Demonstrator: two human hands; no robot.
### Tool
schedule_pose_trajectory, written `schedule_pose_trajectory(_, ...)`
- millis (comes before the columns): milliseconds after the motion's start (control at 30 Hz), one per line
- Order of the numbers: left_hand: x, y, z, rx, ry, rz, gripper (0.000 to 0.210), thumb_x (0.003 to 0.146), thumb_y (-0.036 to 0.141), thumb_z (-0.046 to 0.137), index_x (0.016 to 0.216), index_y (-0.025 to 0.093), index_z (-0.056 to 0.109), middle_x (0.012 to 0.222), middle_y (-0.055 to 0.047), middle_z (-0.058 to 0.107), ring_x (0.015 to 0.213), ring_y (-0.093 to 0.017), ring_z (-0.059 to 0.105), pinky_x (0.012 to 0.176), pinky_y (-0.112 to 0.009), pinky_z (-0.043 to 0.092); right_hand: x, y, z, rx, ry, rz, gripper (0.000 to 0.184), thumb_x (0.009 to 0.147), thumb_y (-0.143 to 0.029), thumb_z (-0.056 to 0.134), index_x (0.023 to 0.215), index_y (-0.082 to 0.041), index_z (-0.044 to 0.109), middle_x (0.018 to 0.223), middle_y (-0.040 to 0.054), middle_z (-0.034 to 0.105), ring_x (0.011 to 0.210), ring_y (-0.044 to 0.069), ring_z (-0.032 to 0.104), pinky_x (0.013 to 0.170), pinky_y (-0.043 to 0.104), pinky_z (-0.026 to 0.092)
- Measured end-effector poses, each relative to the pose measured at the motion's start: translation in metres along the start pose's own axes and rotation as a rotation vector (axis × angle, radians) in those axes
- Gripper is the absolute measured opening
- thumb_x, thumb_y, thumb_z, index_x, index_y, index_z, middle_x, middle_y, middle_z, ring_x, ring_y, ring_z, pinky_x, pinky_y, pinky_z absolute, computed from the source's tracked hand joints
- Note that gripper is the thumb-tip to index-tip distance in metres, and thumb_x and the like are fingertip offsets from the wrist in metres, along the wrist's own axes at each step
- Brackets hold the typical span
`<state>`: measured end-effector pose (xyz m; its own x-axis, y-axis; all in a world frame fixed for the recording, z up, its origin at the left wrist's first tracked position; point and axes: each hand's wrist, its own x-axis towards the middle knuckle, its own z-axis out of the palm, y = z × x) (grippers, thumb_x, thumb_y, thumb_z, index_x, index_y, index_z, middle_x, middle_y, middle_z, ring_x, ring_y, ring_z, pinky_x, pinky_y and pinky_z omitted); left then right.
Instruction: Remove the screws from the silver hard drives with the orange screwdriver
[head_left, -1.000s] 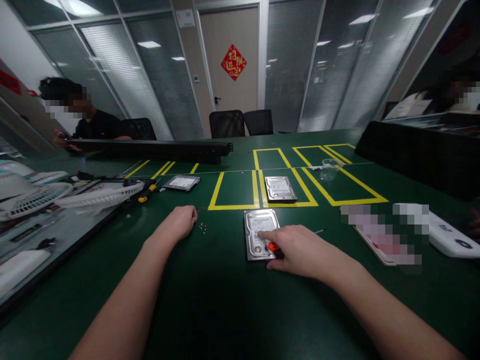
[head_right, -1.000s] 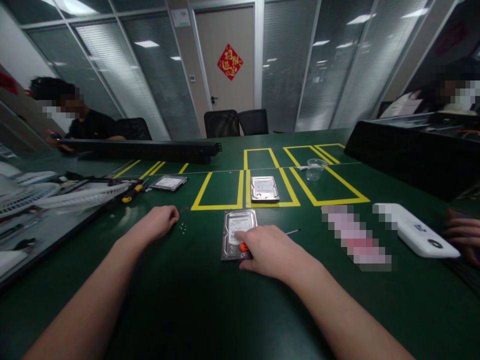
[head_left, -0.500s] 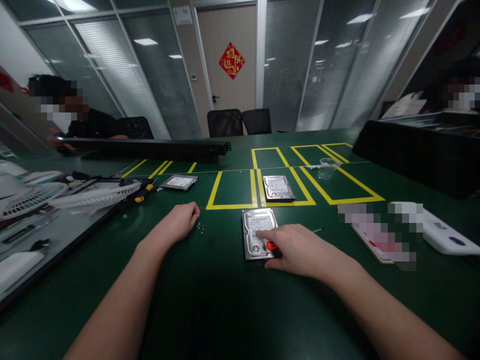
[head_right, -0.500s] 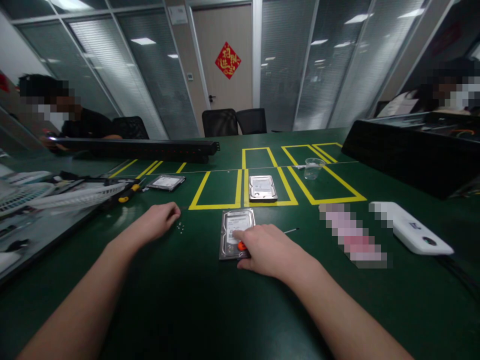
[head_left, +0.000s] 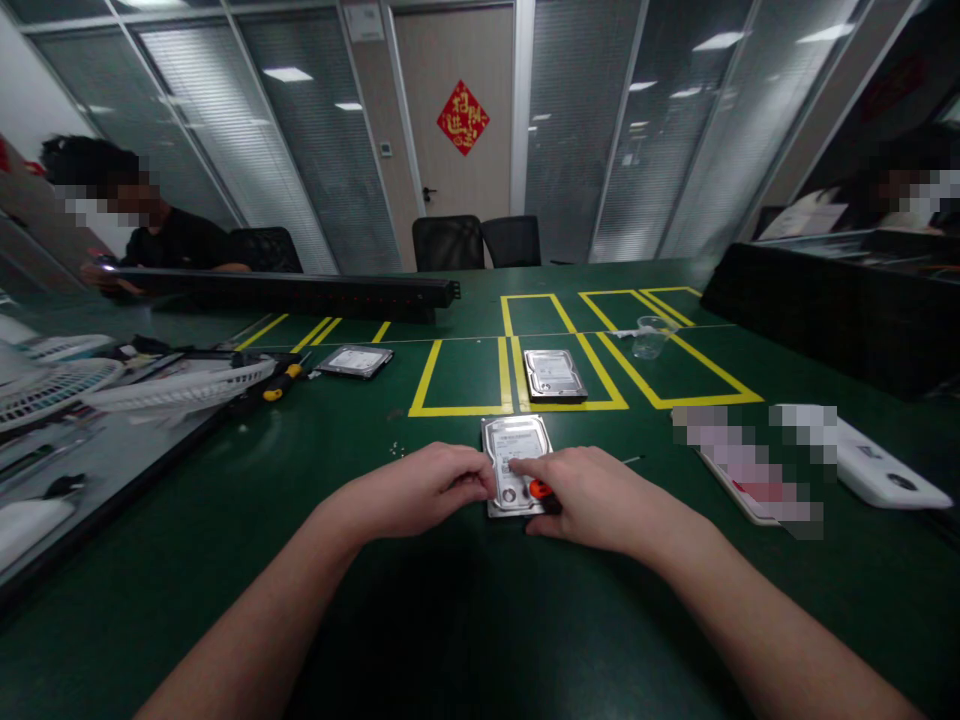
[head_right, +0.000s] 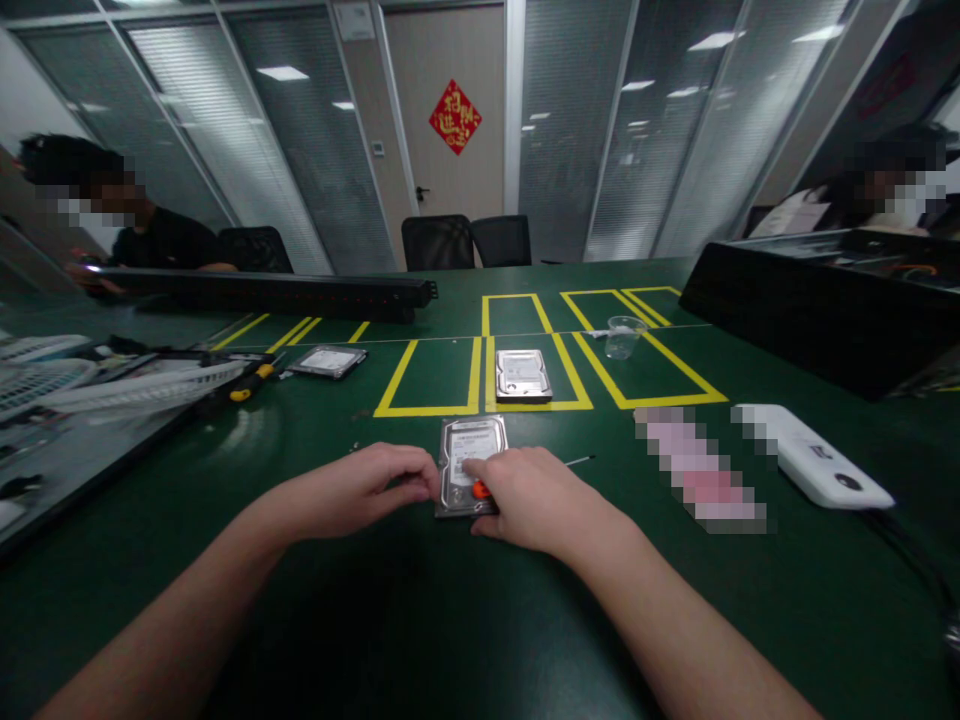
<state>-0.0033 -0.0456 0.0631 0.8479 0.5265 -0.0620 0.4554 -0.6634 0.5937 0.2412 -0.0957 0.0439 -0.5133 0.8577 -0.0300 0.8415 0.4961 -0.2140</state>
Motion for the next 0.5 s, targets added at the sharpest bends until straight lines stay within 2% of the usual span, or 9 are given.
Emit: schedule_pose_trajectory(500, 0.0056, -0.0079, 0.0088, -0.055, -0.115, -0.002, 0.013, 0.098, 0.018, 0.057, 0.098, 0.02, 0.07, 0.1, -0.002, 0.07, 0.09, -0.017, 0.063, 0.078, -0.026, 0.045, -0.0004, 0.0006, 0.0004, -0.022, 0.015, -0.009, 0.043, 0.08, -0.043, 0.08, 0.116, -0.023, 0.069, 0.115, 0.0116, 0.077, 0.104, 0.036, 0.074, 0.085, 0.042, 0.055)
